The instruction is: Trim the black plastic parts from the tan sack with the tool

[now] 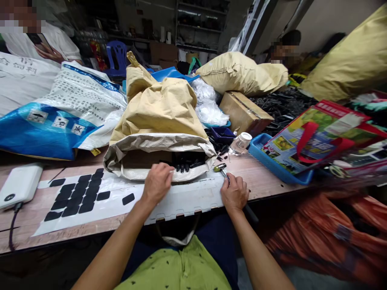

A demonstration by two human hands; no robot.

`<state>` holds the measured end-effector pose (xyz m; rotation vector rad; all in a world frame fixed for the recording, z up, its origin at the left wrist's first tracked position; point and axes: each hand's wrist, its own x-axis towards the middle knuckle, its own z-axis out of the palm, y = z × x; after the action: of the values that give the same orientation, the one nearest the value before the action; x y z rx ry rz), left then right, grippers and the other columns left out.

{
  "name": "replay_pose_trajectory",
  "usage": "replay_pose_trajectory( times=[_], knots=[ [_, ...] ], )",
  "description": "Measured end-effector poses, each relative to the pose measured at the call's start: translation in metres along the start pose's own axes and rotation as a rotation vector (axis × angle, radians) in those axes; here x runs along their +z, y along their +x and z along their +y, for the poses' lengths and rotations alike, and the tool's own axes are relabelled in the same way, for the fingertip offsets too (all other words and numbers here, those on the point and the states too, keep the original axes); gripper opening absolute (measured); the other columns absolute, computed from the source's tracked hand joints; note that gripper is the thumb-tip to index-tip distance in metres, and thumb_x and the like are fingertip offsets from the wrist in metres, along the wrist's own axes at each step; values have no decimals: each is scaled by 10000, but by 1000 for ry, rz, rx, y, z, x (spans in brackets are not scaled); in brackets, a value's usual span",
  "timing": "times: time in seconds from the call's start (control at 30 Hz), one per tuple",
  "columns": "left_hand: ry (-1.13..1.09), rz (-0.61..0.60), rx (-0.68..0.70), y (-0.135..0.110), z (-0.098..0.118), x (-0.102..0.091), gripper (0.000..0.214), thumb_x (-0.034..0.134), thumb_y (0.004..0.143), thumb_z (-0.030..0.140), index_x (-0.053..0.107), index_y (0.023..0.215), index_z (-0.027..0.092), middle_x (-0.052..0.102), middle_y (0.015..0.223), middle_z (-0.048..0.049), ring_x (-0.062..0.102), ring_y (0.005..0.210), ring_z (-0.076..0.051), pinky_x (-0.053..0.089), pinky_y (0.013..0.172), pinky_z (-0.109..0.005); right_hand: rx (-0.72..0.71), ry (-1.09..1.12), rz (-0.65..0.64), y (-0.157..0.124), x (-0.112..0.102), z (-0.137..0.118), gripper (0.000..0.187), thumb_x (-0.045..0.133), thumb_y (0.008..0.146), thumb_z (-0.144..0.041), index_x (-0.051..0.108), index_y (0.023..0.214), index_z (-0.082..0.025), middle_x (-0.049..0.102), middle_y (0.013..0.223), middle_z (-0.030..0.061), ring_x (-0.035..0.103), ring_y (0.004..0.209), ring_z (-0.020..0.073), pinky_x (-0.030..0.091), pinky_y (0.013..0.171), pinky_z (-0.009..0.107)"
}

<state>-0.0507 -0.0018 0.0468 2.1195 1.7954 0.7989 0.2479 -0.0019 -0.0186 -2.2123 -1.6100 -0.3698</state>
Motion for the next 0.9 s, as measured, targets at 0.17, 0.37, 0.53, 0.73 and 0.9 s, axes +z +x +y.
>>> replay_pose_trajectory(
  times=[0.17,0.37,0.53,0.73,0.9],
  knots=[
    [301,-84,-142,36,-50,10,296,579,946,314,753,1162,212,683,1057,-142,555,1066,-365,442,899,-471,2,9,2,0,1,1,274,573,983,-304,710,1212,-242,610,1028,84,467,924,219,237,743,346],
    [266,-134,-207,35,-46,3,261,637,920,360,754,1110,224,657,1038,-123,552,1064,-344,424,911,-447,-5,11,11,0,-1,0,272,578,972,-299,713,1202,-246,616,1016,84,470,918,225,242,742,359],
    [-60,-102,137,-3,-16,5,161,640,950,305,721,1079,255,656,1049,-57,538,1023,-252,419,924,-385,-2,27,11,0,-1,-1,280,572,967,-288,712,1204,-237,615,1022,95,473,924,230,245,743,361],
    [-214,-173,164,-40,-8,38,168,669,935,251,686,1100,224,652,1035,-55,572,997,-230,453,898,-366,-3,5,20,-1,-3,-3,261,582,969,-298,722,1183,-245,622,1008,80,488,915,224,249,737,347],
    [-313,-101,127,-39,-19,48,229,755,850,230,678,1065,218,655,994,-43,596,966,-217,479,858,-346,22,36,-30,3,-4,-1,279,596,969,-294,722,1211,-237,627,1040,93,490,927,223,259,744,338]
  ],
)
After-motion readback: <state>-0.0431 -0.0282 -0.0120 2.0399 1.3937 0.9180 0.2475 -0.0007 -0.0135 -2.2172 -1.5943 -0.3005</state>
